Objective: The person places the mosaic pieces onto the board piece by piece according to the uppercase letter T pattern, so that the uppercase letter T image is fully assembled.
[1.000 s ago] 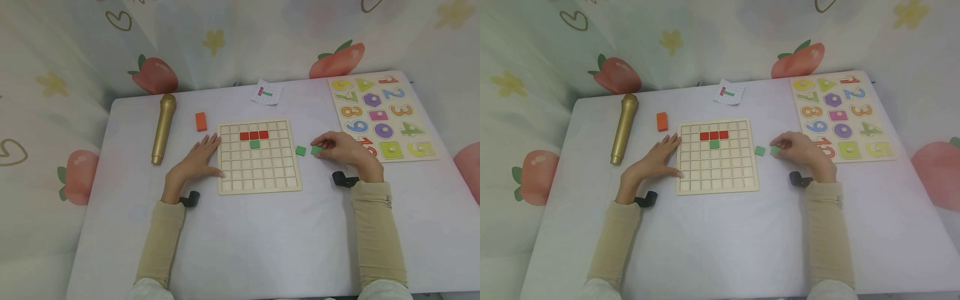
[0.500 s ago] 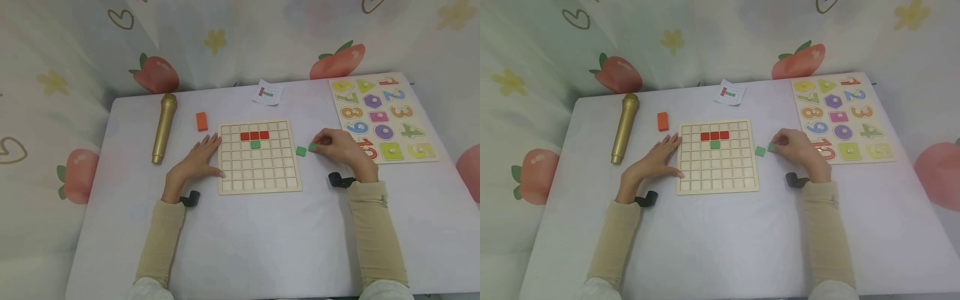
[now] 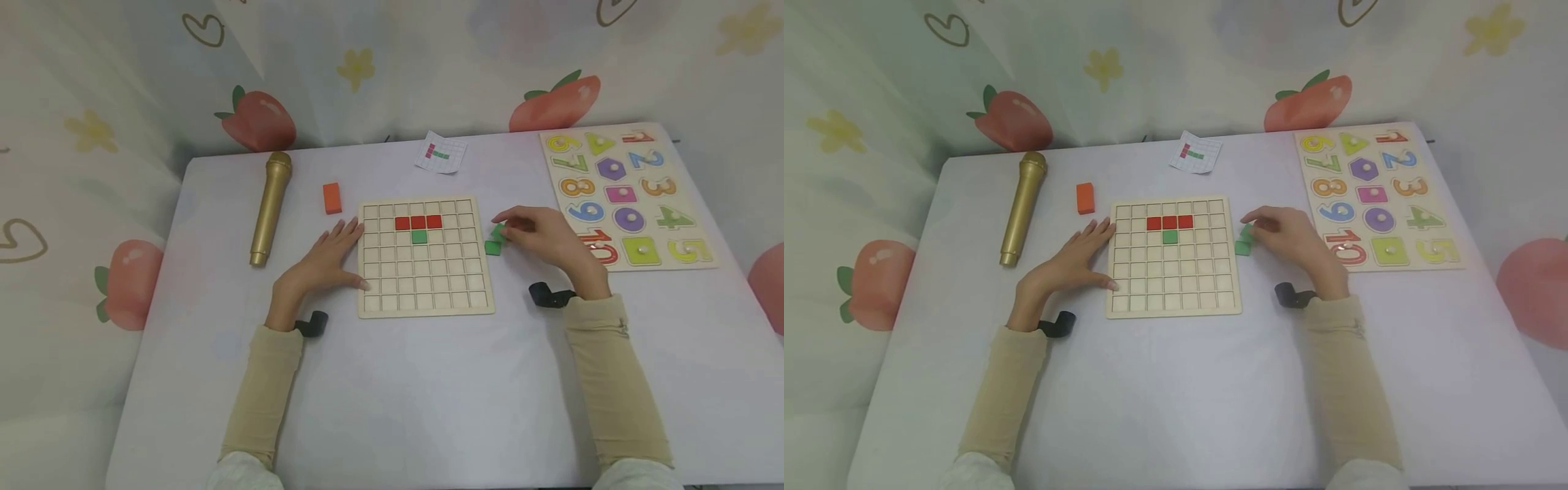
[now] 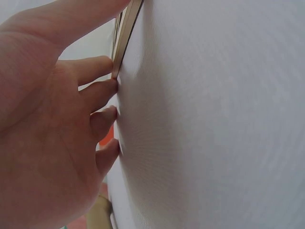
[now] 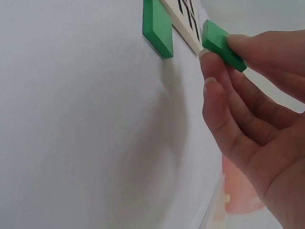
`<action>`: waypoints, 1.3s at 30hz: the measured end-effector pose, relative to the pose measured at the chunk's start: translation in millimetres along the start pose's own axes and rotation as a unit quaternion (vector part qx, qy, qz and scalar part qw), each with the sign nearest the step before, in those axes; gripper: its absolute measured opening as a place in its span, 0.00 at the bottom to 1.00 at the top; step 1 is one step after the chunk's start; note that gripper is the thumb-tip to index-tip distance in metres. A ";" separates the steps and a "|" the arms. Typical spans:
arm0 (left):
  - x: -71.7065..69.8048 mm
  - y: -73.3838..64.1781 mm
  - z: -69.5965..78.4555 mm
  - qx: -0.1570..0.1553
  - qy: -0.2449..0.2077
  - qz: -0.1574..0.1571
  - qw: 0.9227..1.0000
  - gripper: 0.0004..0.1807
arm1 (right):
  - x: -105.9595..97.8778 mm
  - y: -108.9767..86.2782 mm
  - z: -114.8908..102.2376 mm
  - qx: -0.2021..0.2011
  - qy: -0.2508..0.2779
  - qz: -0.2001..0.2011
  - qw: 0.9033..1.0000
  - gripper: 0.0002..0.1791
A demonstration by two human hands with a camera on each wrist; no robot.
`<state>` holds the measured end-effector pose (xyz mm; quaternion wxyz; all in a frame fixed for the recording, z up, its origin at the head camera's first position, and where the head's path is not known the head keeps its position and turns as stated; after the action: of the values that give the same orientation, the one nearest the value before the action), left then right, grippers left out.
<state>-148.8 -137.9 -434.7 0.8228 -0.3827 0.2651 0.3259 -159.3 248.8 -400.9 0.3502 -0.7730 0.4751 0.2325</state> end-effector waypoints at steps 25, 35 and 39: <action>1.3 4.0 -3.1 -0.006 0.008 0.001 1.000 0.66 | 30.5 14.6 -12.3 -0.083 0.087 -0.040 0.992 0.15; 1.6 3.5 -2.5 -0.008 0.009 -0.001 1.000 0.66 | 38.0 17.2 -19.4 -0.077 0.115 -0.069 0.988 0.17; 1.3 3.3 -2.0 -0.006 0.012 -0.001 1.000 0.66 | 40.1 19.8 -21.2 -0.073 0.122 -0.081 0.987 0.18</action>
<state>-150.8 -137.4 -438.3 0.8175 -0.3921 0.2723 0.3222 -158.8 203.7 -421.3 0.2504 -0.8547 0.4320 0.1418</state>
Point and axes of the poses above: each hand's wrist, its own y-axis towards the middle knuckle, its own x-axis out of the palm, z = x × y, the point moved 2 cm from there along y, towards the middle knuckle, and after that the axes turned 8 degrees about -z, right-handed, at the moved point
